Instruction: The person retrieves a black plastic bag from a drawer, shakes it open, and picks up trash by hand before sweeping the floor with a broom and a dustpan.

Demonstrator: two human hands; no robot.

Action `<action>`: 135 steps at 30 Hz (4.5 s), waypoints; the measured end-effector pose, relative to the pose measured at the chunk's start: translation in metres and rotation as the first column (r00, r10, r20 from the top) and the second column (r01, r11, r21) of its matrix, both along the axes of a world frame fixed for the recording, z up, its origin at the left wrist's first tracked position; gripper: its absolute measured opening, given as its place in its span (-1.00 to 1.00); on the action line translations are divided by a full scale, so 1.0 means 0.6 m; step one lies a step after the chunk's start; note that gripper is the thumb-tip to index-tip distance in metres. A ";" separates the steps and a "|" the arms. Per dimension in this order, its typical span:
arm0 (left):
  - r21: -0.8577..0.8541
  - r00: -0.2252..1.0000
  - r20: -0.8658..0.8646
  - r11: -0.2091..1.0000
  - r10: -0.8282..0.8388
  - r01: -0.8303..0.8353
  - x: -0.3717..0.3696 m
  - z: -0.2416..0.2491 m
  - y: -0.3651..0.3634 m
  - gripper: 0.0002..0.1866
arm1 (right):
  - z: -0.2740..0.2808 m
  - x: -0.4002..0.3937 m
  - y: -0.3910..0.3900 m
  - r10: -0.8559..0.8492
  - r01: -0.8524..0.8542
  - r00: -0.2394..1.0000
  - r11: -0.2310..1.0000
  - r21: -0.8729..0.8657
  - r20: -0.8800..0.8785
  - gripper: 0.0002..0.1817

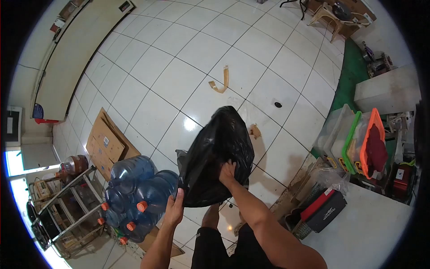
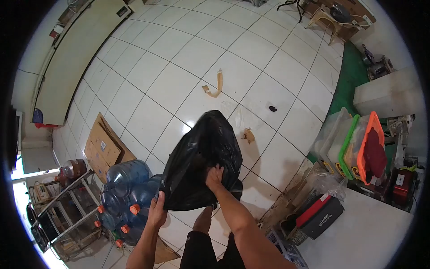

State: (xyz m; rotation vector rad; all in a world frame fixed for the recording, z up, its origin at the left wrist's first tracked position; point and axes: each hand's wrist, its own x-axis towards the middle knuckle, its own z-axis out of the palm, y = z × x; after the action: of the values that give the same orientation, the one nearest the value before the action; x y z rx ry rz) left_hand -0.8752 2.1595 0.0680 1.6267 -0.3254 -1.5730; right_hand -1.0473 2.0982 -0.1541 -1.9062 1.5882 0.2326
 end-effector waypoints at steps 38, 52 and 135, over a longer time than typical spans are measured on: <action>0.276 -0.226 0.852 0.038 -0.471 0.960 -0.311 -0.121 -0.255 -0.73 | 0.304 -0.544 0.232 -0.846 0.759 0.526 0.513 -0.401 -0.087 -0.55; -0.390 0.430 0.903 -0.430 -0.003 0.815 -0.889 0.034 -0.142 -0.53 | 0.228 -0.793 0.230 -0.783 0.971 0.102 -0.056 -0.232 0.614 -0.63; 0.277 -0.297 0.955 -0.333 -0.009 0.901 -1.027 -0.160 -0.167 0.25 | 0.161 -1.090 0.434 -0.949 0.908 0.096 -0.040 -0.416 0.301 -0.48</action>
State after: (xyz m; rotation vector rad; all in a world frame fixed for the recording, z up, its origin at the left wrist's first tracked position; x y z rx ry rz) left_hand -1.4911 2.0594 -0.0278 0.7245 -3.0660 -0.4044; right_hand -1.7010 2.3587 -0.0574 -0.5338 2.8349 -0.8578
